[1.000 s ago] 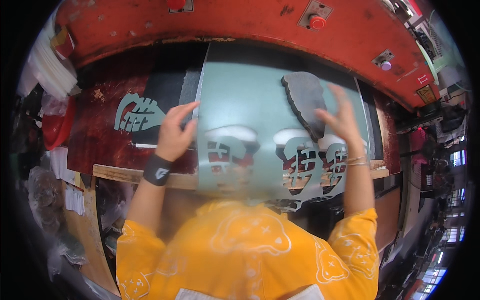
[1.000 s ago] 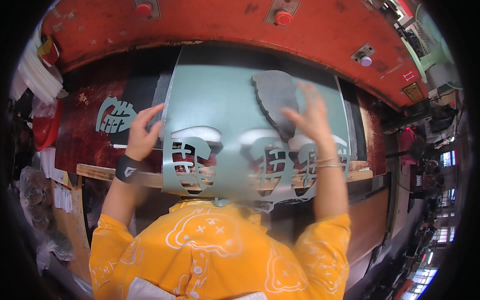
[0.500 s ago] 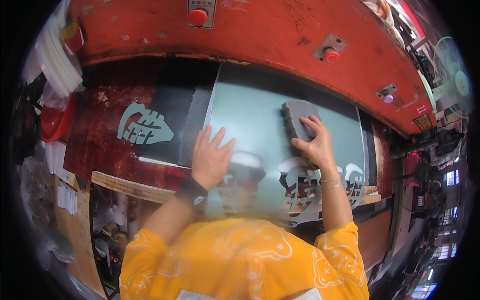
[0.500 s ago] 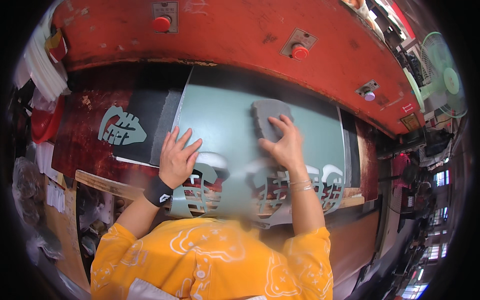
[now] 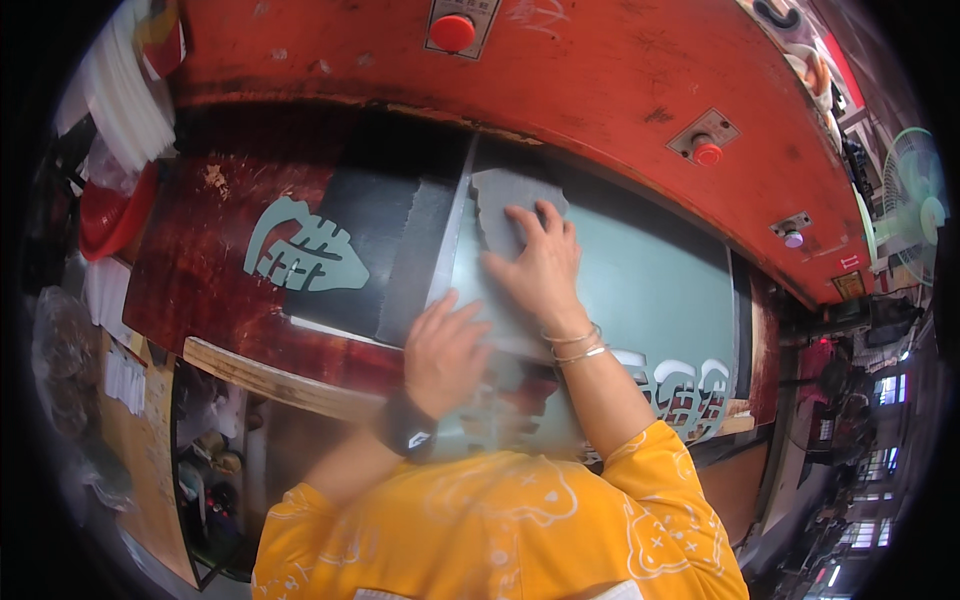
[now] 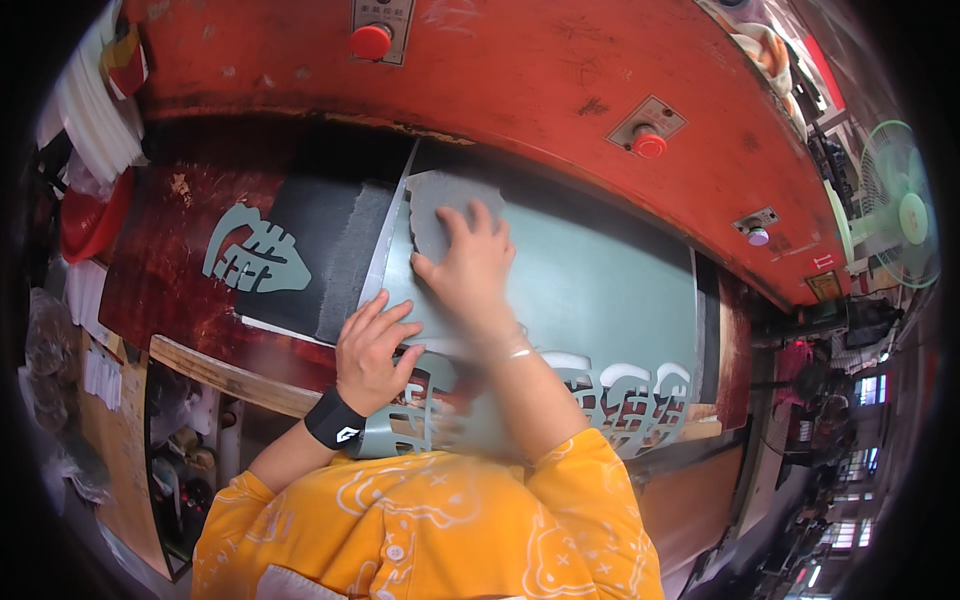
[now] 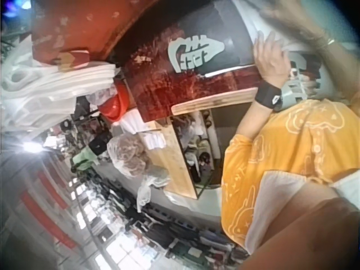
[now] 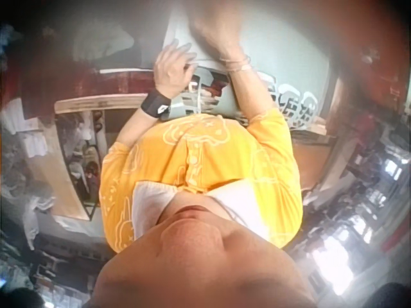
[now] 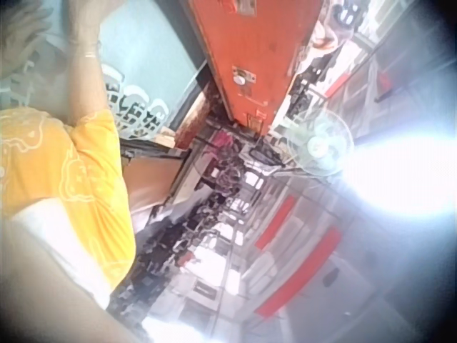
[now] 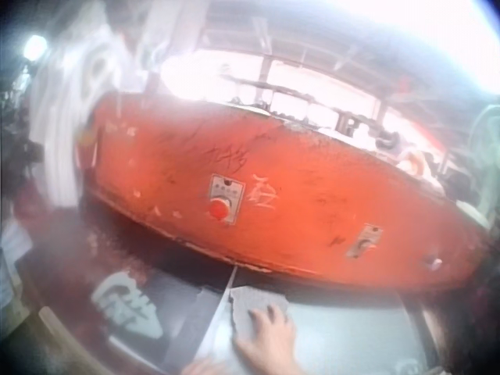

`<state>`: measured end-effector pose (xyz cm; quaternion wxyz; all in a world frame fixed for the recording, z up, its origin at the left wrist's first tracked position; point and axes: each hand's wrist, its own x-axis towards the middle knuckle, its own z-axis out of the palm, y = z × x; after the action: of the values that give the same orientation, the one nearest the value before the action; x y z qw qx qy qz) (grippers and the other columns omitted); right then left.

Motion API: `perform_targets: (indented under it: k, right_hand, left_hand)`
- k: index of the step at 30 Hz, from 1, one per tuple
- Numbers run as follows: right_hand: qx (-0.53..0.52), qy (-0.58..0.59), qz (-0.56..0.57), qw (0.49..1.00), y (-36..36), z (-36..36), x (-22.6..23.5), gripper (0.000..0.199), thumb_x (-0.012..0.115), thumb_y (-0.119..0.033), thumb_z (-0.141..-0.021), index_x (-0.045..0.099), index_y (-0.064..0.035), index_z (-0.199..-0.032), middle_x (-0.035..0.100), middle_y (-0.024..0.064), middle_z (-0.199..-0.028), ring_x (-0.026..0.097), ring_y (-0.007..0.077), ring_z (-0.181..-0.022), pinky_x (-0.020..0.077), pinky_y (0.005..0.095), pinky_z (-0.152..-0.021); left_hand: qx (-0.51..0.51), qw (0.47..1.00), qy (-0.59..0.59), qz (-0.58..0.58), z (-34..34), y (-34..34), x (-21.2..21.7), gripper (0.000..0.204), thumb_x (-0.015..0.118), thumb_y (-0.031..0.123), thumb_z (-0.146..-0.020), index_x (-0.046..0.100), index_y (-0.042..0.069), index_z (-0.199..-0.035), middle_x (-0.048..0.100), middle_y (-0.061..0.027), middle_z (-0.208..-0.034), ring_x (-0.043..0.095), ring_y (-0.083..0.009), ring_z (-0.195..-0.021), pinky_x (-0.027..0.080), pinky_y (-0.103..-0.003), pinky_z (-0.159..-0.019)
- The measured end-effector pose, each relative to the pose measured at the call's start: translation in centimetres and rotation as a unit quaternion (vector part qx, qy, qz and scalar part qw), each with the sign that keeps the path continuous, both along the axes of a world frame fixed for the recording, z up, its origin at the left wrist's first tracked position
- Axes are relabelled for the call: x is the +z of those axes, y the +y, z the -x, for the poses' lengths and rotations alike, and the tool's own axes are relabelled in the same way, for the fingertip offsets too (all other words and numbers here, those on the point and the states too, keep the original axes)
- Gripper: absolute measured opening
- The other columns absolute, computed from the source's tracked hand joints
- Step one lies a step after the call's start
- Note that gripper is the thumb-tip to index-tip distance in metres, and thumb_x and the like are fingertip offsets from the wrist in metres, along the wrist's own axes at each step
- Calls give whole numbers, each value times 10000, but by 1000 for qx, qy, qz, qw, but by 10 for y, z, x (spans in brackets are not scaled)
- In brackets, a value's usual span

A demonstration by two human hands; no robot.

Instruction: The person repeatedly picks up light-green rubber parts from a table, places them into clear plastic bags, and seals them. The person also handles a stack of parts and places them into a red basket. The person then places the packaged parts onto a red machine.

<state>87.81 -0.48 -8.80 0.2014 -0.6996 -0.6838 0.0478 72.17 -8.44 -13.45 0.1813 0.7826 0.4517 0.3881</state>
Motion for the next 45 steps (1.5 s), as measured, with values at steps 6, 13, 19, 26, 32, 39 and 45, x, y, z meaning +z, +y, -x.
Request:
perform_targets:
  k: [6,13,19,26,32,39,45]
  right_hand:
    - [56,-9,-6,998,-13,-6,4,655,740,-285,-626,561,-129,-1237,386,229,-1363,400,432,-1163,359,497,-978]
    - [52,-7,39,998,-17,-3,8,686,755,-287,-636,540,-130,-1268,364,223,-1385,365,468,-1178,351,509,-992]
    - [100,134,47,985,-36,-82,5,603,737,-217,-718,538,-102,-1275,373,217,-1404,394,404,-1259,331,452,-1046]
    - [-179,277,-415,848,-89,-235,-4,374,514,-184,-946,512,-3,-1273,447,151,-1362,430,219,-1247,347,364,-1037]
    - [-339,86,-557,753,-104,-329,60,603,477,-327,-946,301,34,-1397,295,256,-1431,263,368,-1341,206,439,-1110]
    - [-319,41,-525,788,-122,-347,71,661,510,-359,-938,301,108,-1357,362,303,-1338,347,402,-1250,262,452,-1064]
    - [-160,211,-394,880,-224,-233,11,431,498,-129,-929,412,24,-1323,448,171,-1307,431,270,-1214,336,342,-1017]
  left_hand:
    - [-2,1000,-7,25,1,2,2,211,703,137,-711,682,99,-918,615,-83,-1154,480,-337,-1205,372,-449,-970]
    - [-10,998,5,62,2,6,8,224,721,131,-694,686,107,-915,608,-63,-1158,469,-323,-1204,357,-440,-960]
    - [-55,996,-27,63,10,11,14,224,705,88,-702,687,85,-925,638,-92,-1086,528,-325,-1119,394,-455,-928]
    - [-146,984,-43,92,25,-40,31,207,684,67,-738,663,48,-943,668,-117,-964,628,-307,-884,484,-390,-784]
    - [-150,989,5,-6,7,-63,7,136,663,89,-756,650,42,-883,653,-129,-867,614,-324,-815,477,-404,-742]
    - [-85,996,3,-10,7,-63,-21,58,660,83,-752,643,48,-795,631,-117,-785,598,-315,-754,479,-393,-682]
    - [-72,997,17,-18,4,-67,-17,75,654,123,-777,653,53,-803,623,-101,-790,592,-303,-781,469,-385,-705]
